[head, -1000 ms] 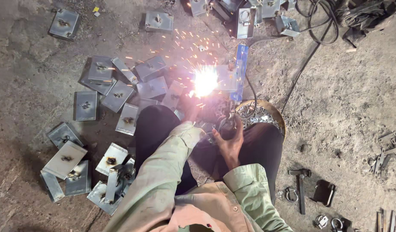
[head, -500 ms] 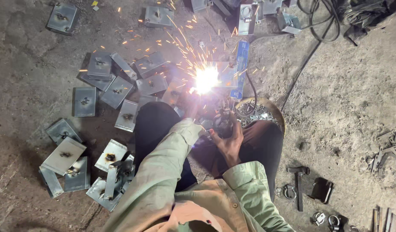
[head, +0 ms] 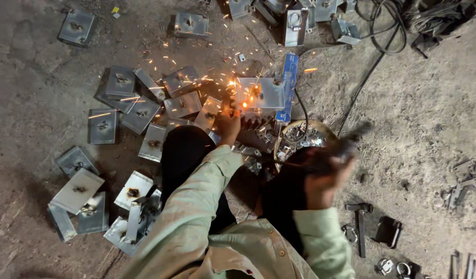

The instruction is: The person sits on the floor and uses a welding torch to attach small metal rings to square metal plates. They pick up a plate, position it on a gear-like jig, weld the ring, and then place the finished piece aside. This process is repeated for multiple plates.

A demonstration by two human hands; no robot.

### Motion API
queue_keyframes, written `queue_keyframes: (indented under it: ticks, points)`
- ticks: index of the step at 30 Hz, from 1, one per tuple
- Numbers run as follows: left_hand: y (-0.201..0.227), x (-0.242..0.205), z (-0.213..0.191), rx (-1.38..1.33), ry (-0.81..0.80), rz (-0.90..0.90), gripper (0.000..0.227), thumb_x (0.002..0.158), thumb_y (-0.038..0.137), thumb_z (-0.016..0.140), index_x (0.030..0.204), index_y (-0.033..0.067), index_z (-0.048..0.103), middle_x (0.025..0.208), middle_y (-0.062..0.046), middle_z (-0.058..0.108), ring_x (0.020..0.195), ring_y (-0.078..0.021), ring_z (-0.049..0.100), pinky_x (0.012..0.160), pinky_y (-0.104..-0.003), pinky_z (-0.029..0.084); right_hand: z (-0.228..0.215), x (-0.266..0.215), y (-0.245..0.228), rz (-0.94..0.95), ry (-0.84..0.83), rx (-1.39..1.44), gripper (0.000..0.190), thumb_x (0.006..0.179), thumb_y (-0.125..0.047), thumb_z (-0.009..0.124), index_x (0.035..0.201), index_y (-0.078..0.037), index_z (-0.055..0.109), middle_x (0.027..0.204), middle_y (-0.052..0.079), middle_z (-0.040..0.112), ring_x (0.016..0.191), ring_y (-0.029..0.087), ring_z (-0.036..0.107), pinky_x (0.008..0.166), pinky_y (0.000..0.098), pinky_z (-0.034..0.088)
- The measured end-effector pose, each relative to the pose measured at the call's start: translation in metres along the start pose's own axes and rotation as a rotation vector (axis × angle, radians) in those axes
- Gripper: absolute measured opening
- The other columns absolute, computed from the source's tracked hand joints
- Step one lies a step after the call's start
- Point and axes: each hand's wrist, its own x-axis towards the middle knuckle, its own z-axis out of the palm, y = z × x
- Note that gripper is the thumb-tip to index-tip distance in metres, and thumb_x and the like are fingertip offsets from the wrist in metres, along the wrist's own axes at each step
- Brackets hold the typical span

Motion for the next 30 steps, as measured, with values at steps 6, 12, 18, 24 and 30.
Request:
queue_keyframes:
  ticks: [6, 12, 18, 24, 30]
  points:
    - [0.01, -0.004, -0.01, -0.177, -0.142, -0.065, 0.033, 0.09, 0.037, 0.067, 0.099, 0.006, 0.077, 0.088, -0.019, 0.075, 0.085, -0.037, 0.073, 0.078, -0.046, 0.055, -0.061, 0.001, -0.022, 0.148, 0.133, 0.199, 0.064, 0.091, -0.055, 0.058, 0.129, -0.003, 0.052, 0.099, 0.011, 0.058, 0.085, 0.026, 0.061, 0.077, 0.0377, 0.055]
    - [0.027, 0.036, -0.016, -0.213, -0.018, 0.141, 0.05, 0.1, 0.043, 0.069, 0.126, 0.0026, 0.056, 0.121, -0.026, 0.063, 0.112, -0.0443, 0.062, 0.097, -0.052, 0.048, -0.089, 0.011, -0.012, 0.142, 0.213, 0.323, 0.062, 0.094, -0.057, 0.06, 0.127, -0.005, 0.053, 0.101, 0.014, 0.055, 0.084, 0.024, 0.055, 0.075, 0.0366, 0.05]
    - [0.02, 0.113, 0.007, 0.252, -0.147, 0.706, 0.061, 0.072, 0.047, 0.064, 0.12, 0.0093, 0.066, 0.124, -0.026, 0.068, 0.106, -0.0501, 0.06, 0.089, -0.056, 0.044, -0.076, 0.011, -0.014, 0.184, 0.198, 0.387, 0.063, 0.09, -0.056, 0.06, 0.125, -0.005, 0.05, 0.104, 0.015, 0.057, 0.085, 0.025, 0.055, 0.074, 0.0351, 0.051]
    - [-0.03, 0.071, 0.006, -0.246, -0.193, -0.316, 0.05, 0.106, 0.048, 0.04, 0.124, 0.0069, 0.063, 0.121, -0.019, 0.06, 0.116, -0.0452, 0.06, 0.094, -0.055, 0.054, -0.073, 0.011, -0.014, 0.175, 0.244, 0.328, 0.065, 0.09, -0.057, 0.06, 0.128, -0.005, 0.053, 0.101, 0.013, 0.057, 0.084, 0.022, 0.055, 0.073, 0.0331, 0.05]
    - [-0.041, -0.012, -0.003, -0.991, -0.453, -1.035, 0.041, 0.098, 0.033, 0.057, 0.131, 0.009, 0.057, 0.112, -0.011, 0.06, 0.1, -0.0323, 0.06, 0.078, -0.043, 0.062, -0.076, 0.011, -0.011, 0.198, 0.185, 0.405, 0.065, 0.089, -0.054, 0.066, 0.125, -0.002, 0.051, 0.103, 0.013, 0.057, 0.085, 0.022, 0.057, 0.076, 0.033, 0.053]
